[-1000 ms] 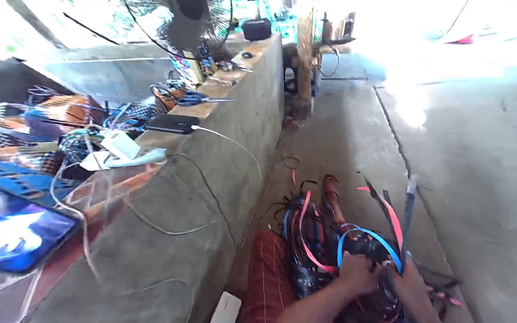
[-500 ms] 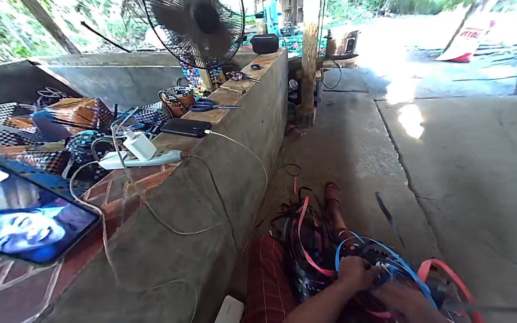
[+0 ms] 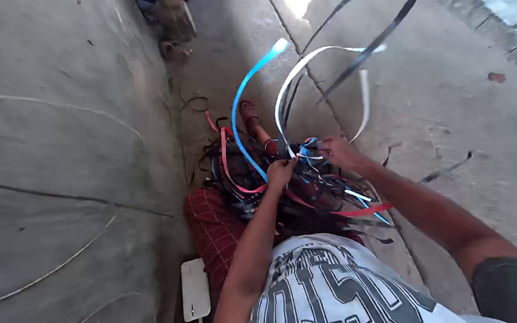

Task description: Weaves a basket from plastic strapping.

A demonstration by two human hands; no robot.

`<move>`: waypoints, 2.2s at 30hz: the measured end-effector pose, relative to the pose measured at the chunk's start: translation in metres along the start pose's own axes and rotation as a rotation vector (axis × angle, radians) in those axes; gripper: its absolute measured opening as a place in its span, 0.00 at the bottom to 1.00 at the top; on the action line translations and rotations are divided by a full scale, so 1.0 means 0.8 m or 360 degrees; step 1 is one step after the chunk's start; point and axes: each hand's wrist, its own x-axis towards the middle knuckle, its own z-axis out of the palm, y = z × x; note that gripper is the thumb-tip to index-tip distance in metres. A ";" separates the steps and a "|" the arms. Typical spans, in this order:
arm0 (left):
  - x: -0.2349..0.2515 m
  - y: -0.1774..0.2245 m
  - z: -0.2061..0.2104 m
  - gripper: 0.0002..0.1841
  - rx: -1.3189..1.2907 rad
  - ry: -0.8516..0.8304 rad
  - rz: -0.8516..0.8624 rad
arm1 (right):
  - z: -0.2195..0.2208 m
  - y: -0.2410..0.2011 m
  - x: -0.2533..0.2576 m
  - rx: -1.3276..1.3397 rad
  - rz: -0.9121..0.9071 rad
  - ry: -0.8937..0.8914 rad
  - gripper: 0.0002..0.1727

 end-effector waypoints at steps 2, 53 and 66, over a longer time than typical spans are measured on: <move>0.003 0.002 -0.003 0.26 -0.0013 -0.0025 -0.0017 | 0.026 -0.002 -0.001 0.0050 0.0124 -0.0036 0.19; -0.129 -0.077 -0.105 0.24 0.0372 0.0705 0.0260 | 0.087 -0.059 0.000 -0.0019 -0.0405 0.0265 0.11; -0.073 -0.075 -0.075 0.18 -0.0119 0.0099 0.0131 | 0.099 -0.075 0.001 0.0259 -0.0598 0.0694 0.17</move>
